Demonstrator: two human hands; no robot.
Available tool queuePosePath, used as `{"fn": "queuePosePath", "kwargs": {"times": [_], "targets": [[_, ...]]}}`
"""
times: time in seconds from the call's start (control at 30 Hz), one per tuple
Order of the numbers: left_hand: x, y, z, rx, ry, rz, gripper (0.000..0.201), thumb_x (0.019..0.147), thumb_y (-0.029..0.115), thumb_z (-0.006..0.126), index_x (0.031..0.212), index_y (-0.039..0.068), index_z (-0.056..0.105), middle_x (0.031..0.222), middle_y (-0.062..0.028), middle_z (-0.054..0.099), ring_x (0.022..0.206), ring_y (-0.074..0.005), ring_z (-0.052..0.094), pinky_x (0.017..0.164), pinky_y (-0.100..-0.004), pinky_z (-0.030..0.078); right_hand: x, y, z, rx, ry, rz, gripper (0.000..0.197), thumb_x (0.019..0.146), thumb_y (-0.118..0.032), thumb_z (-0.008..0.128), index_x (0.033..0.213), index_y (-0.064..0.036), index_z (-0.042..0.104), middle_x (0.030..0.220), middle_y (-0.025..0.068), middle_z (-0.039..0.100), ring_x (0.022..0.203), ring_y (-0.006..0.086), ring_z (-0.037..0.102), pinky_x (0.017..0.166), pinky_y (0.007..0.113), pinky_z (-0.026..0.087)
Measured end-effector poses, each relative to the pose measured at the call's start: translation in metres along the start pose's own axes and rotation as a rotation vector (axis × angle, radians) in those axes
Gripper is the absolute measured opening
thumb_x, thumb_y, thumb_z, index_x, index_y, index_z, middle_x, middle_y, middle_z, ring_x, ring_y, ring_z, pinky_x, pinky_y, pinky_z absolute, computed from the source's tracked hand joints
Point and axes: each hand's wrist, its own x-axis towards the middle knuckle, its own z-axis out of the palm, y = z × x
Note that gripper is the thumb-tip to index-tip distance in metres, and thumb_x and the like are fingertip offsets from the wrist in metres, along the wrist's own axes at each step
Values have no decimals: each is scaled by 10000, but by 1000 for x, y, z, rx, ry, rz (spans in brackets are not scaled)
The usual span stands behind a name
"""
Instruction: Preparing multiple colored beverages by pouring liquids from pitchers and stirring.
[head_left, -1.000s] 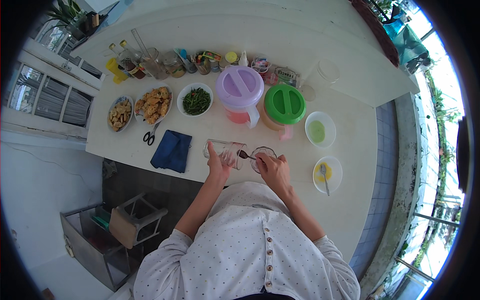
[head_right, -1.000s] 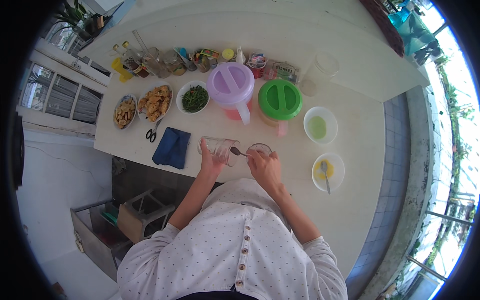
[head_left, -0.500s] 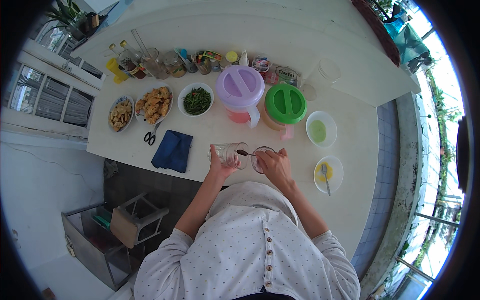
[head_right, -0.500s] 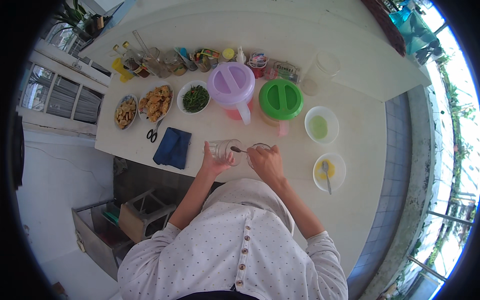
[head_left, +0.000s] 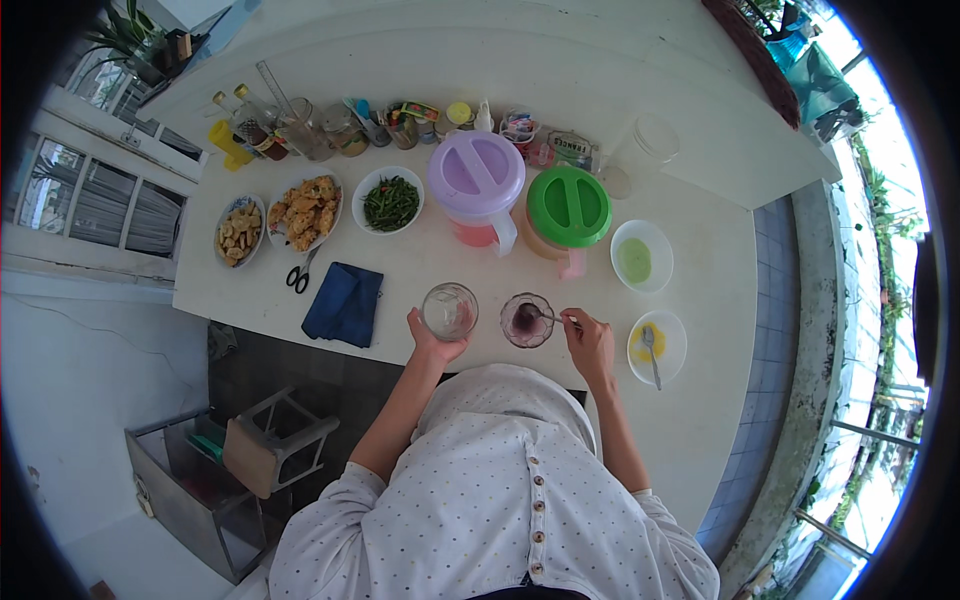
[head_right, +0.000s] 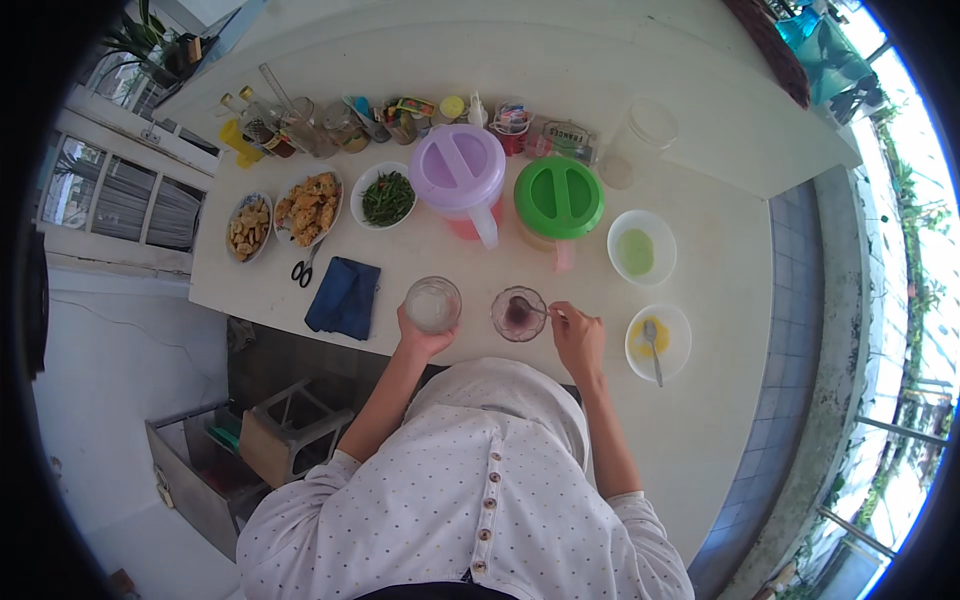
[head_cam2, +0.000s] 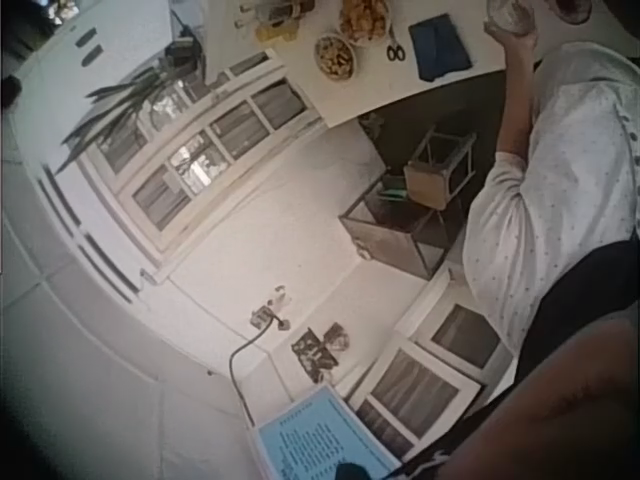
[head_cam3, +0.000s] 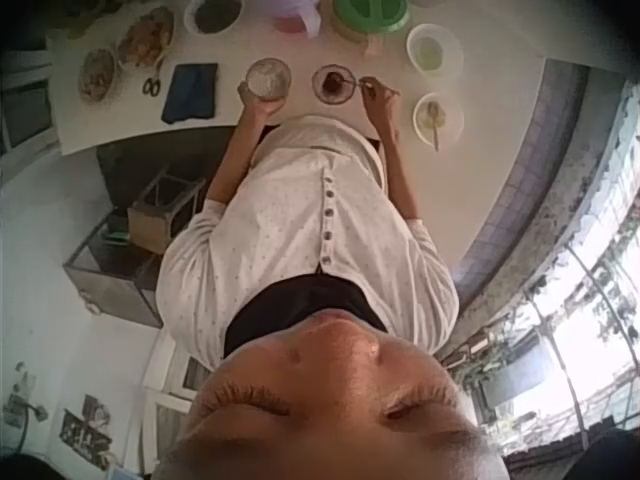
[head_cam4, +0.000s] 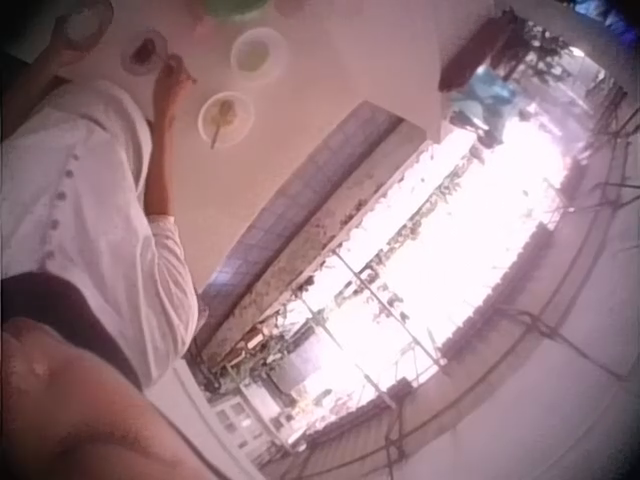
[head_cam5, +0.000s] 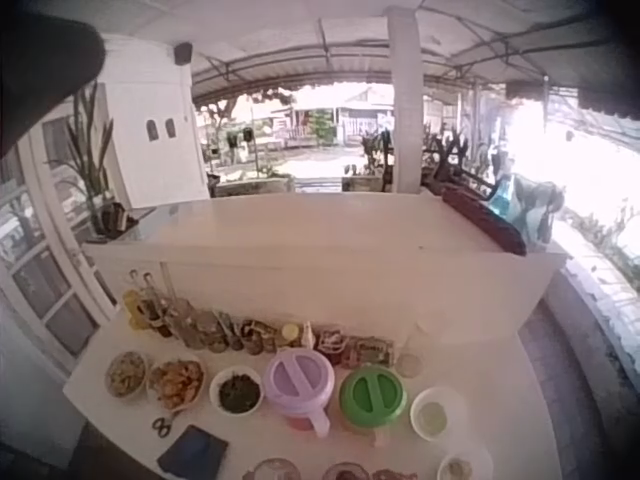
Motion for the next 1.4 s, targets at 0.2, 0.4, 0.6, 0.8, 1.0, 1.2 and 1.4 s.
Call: {"fn": "queuePosePath", "kwargs": {"times": [0.2, 0.4, 0.6, 0.8, 1.0, 1.2, 1.4], "targets": [[14, 1, -10, -55, -104, -96, 372, 798, 349, 461, 1016, 60, 549, 1002, -131, 583, 922, -272, 577, 744, -365, 506, -16, 12, 13, 92, -133, 206, 162, 837, -203, 504, 945, -112, 583, 629, 97, 613, 577, 261, 607, 555, 356, 446], [12, -12, 0, -63, -75, -62, 372, 808, 330, 461, 1030, 42, 536, 997, -133, 581, 919, -281, 579, 763, -367, 516, -26, 34, 25, 107, -139, 268, 341, 870, -271, 474, 1175, -125, 430, 724, 108, 622, 566, 187, 598, 536, 276, 447], [-8, -21, 23, -57, 48, -50, 486, 834, 441, 366, 1100, 53, 487, 1045, -116, 547, 945, -271, 565, 788, -378, 505, -42, 57, 25, 590, -105, 720, 530, 878, -496, 346, 1300, -193, 241, 1036, 193, 555, 702, 226, 616, 601, 344, 485], [3, -19, 4, -9, 81, -77, 510, 838, 471, 359, 1102, 50, 475, 1051, -117, 537, 942, -277, 561, 790, -379, 507, -54, 53, 34, 1544, -625, 937, 662, 822, -625, 298, 1334, -269, 77, 1202, 211, 450, 906, 280, 580, 765, 438, 473], [24, -15, -33, 10, -66, -165, 438, 823, 421, 431, 1053, 56, 512, 1011, -115, 564, 905, -287, 582, 723, -366, 530, -36, 28, 58, 1780, -731, 762, 741, 766, -699, 263, 1346, -273, 82, 1314, 214, 318, 1166, 372, 383, 911, 508, 361], [16, -19, -42, -39, -47, -188, 365, 818, 338, 486, 1024, 40, 523, 1001, -139, 564, 933, -301, 572, 746, -370, 533, -30, 39, 85, 2122, -715, 637, 749, 746, -727, 197, 1341, -273, 170, 1347, 191, 240, 1220, 424, 270, 968, 563, 250], [17, -12, -60, -33, -40, -157, 376, 813, 350, 491, 1016, 35, 525, 976, -141, 573, 927, -298, 575, 743, -368, 533, -31, 41, 84, 2232, -384, 703, 764, 742, -727, 244, 1337, -250, 194, 1334, 172, 269, 1209, 418, 287, 985, 523, 258]]}}
